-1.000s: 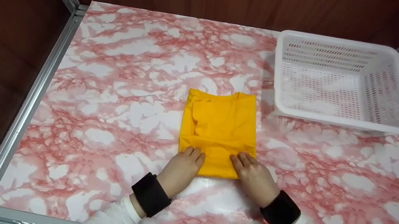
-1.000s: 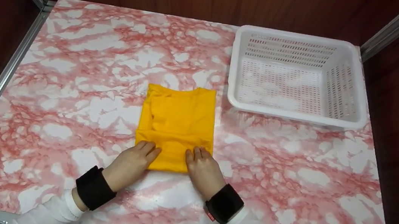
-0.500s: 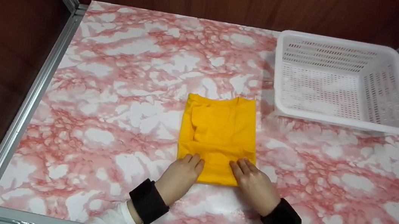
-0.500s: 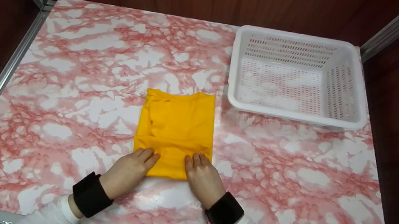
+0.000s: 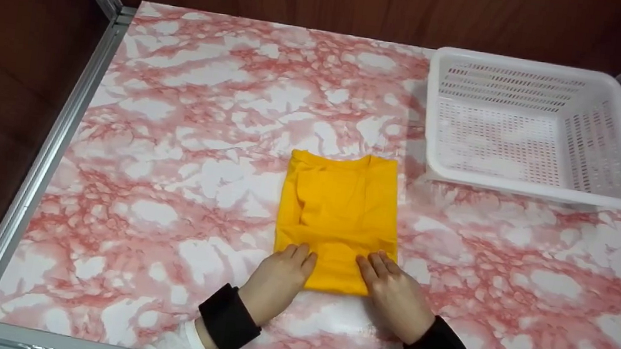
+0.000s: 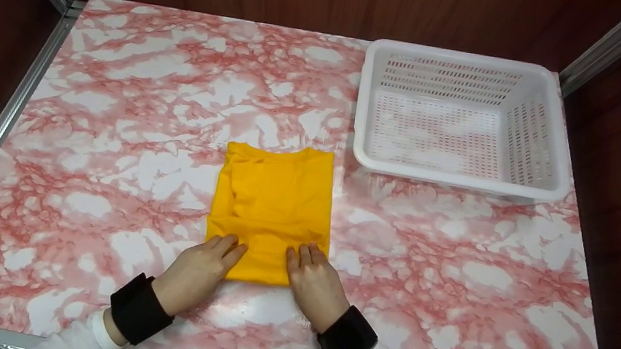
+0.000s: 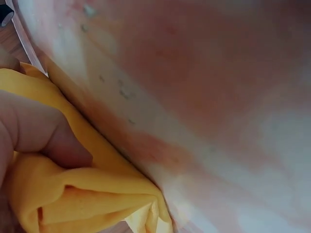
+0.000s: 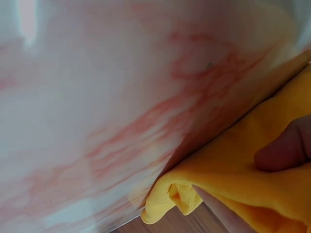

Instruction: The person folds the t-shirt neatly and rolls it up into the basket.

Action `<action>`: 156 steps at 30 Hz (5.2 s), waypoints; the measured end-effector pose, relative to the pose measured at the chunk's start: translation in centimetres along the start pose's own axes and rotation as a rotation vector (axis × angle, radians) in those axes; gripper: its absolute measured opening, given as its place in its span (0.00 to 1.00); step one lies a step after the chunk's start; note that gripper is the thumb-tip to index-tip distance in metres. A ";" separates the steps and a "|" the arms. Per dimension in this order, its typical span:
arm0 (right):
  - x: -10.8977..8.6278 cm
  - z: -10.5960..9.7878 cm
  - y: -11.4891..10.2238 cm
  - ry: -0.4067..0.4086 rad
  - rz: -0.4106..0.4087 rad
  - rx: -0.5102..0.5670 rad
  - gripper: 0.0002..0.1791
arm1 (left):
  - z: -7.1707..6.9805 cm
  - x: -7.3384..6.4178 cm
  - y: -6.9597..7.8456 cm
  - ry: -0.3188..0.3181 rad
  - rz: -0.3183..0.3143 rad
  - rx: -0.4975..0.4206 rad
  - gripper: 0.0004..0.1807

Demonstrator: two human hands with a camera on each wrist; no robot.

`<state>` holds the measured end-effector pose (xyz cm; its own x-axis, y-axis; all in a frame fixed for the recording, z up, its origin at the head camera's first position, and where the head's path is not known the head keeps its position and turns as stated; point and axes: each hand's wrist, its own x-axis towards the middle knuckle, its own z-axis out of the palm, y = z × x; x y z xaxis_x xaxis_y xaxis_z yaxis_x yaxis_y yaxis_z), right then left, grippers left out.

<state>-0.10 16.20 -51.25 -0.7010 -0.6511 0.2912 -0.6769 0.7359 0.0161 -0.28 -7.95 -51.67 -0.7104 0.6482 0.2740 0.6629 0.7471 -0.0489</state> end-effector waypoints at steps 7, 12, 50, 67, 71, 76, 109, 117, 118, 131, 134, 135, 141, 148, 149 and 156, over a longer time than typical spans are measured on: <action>0.0 0.1 -0.2 0.020 0.045 0.020 0.19 | -0.3 0.3 -0.5 -0.014 -0.008 -0.090 0.16; 0.0 0.2 -0.1 0.011 0.070 0.051 0.17 | -0.7 0.4 -1.2 -0.027 -0.027 -0.180 0.14; 3.6 -7.5 5.7 -0.209 -0.027 0.477 0.16 | -7.3 4.0 -7.3 -0.366 -0.025 -0.727 0.15; 8.9 -6.5 11.5 -0.155 0.110 0.582 0.12 | -6.3 9.9 -14.0 -0.422 -0.180 -0.902 0.10; 10.0 -5.3 12.2 -0.119 0.134 0.552 0.10 | -4.8 10.9 -15.2 -0.384 -0.260 -0.933 0.09; 11.1 -3.5 12.5 -0.088 0.195 0.497 0.10 | -2.8 11.5 -16.2 -0.348 -0.368 -0.996 0.10; 13.7 3.1 11.4 -0.209 0.519 0.151 0.17 | 2.2 11.6 -13.6 -0.185 -0.885 -0.491 0.33; 12.4 3.3 10.8 -0.120 0.601 0.232 0.24 | 2.0 11.3 -11.5 -0.257 -0.978 -0.345 0.32; 12.1 3.2 10.7 -0.116 0.615 0.254 0.26 | 2.0 11.2 -11.3 -0.253 -0.980 -0.344 0.32; 9.4 2.0 8.6 -0.114 0.794 0.394 0.38 | 2.0 9.9 -8.5 -0.213 -0.954 -0.348 0.33; 9.3 2.1 7.9 -0.145 0.799 0.401 0.41 | 2.1 10.0 -8.1 -0.205 -0.954 -0.358 0.32; 9.3 2.1 7.7 -0.151 0.802 0.408 0.41 | 2.1 10.0 -8.0 -0.202 -0.955 -0.362 0.32; 9.4 2.4 7.3 -0.201 0.802 0.446 0.40 | 2.2 9.9 -7.8 -0.227 -0.966 -0.401 0.31; 9.3 2.6 7.3 -0.215 0.749 0.452 0.34 | 2.2 9.8 -7.7 -0.252 -0.933 -0.422 0.30; 9.2 2.6 7.3 -0.212 0.742 0.452 0.33 | 2.2 9.8 -7.7 -0.257 -0.933 -0.429 0.30; 9.2 2.3 7.6 -0.201 0.711 0.481 0.30 | 2.0 9.6 -7.4 -0.243 -0.936 -0.487 0.28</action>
<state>-12.19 15.33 -50.59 -0.9879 -0.1226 -0.0953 -0.0552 0.8510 -0.5223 -12.46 -6.92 -50.55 -0.9758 -0.0970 -0.1961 -0.1821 0.8570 0.4820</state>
